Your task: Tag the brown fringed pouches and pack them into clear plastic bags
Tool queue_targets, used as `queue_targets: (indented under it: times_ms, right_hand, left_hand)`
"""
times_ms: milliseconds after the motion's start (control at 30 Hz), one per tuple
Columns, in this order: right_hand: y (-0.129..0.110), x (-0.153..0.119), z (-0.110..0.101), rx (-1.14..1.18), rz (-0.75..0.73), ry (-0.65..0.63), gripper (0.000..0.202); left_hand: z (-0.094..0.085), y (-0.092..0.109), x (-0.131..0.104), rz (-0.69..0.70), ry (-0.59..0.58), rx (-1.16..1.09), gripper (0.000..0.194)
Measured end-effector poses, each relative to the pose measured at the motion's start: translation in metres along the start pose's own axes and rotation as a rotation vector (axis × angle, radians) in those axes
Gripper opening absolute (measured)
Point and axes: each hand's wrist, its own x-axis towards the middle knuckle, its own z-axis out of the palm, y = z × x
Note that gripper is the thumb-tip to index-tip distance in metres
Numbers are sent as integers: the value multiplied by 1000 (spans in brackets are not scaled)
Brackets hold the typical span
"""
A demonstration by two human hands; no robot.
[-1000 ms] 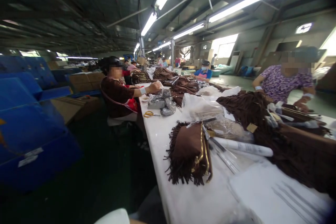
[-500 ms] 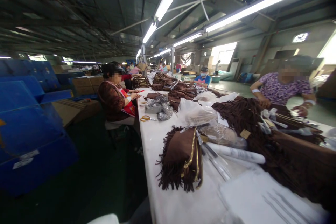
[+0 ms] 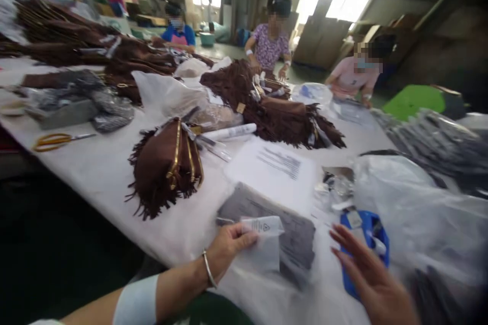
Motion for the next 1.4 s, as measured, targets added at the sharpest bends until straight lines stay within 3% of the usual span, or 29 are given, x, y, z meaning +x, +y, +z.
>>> queue_targets:
  times_ms: [100, 200, 300, 367, 467, 567, 633, 700, 800, 933, 1033, 1100, 1167, 1233, 1333, 1400]
  right_hand:
    - [-4, -29, 46, -11, -56, -128, 52]
    - [-17, -41, 81, -25, -209, -126, 56]
    - [-30, -39, 88, -61, -428, -139, 45]
    - [-36, -37, 86, -26, -487, -212, 36]
    - [-36, -43, 87, 210, -283, -196, 21]
    - [-22, -56, 90, 466, 151, 46, 18]
    - [-11, -64, 89, 529, 380, 141, 29]
    - [-3, -69, 85, 504, 491, 142, 40]
    - [-2, -71, 78, 384, 514, 100, 44]
    - [-18, -68, 76, 344, 444, -2, 36]
    - [-39, -69, 80, 436, 312, -257, 28]
    - [-52, -73, 85, 496, 245, -487, 26]
    - [-57, -79, 92, 543, 252, -633, 28]
    - [-50, -86, 100, 576, 333, -592, 29]
    - [-28, -90, 106, 607, 509, -318, 32]
    - [-17, -89, 104, 615, 581, -210, 34]
  left_hand:
    - [0, -1, -9, -32, -51, 7, 35]
    - [-2, -4, -17, -37, -70, 90, 34]
    - [-4, -8, -22, -37, -69, 244, 38]
    - [-6, -11, -23, -20, -62, 377, 40]
    - [-9, -14, -26, 39, -53, 538, 43]
    - [-18, -12, -33, 169, -95, 726, 42]
    - [-28, -11, -39, 340, -205, 953, 36]
    - [-41, -12, -43, 530, -374, 1238, 39]
    - [-59, -17, -42, 730, -541, 1609, 57]
    - [-67, -20, -32, 865, -439, 1664, 23]
    - [-59, -13, -29, 837, -331, 1546, 19]
    - [-57, -7, -29, 792, -378, 1539, 16]
    - [-61, -5, -32, 758, -486, 1616, 28]
    - [-70, -8, -33, 728, -551, 1724, 40]
    - [-83, -14, -33, 657, -510, 1745, 15]
    - [-85, -15, -31, 611, -451, 1643, 18]
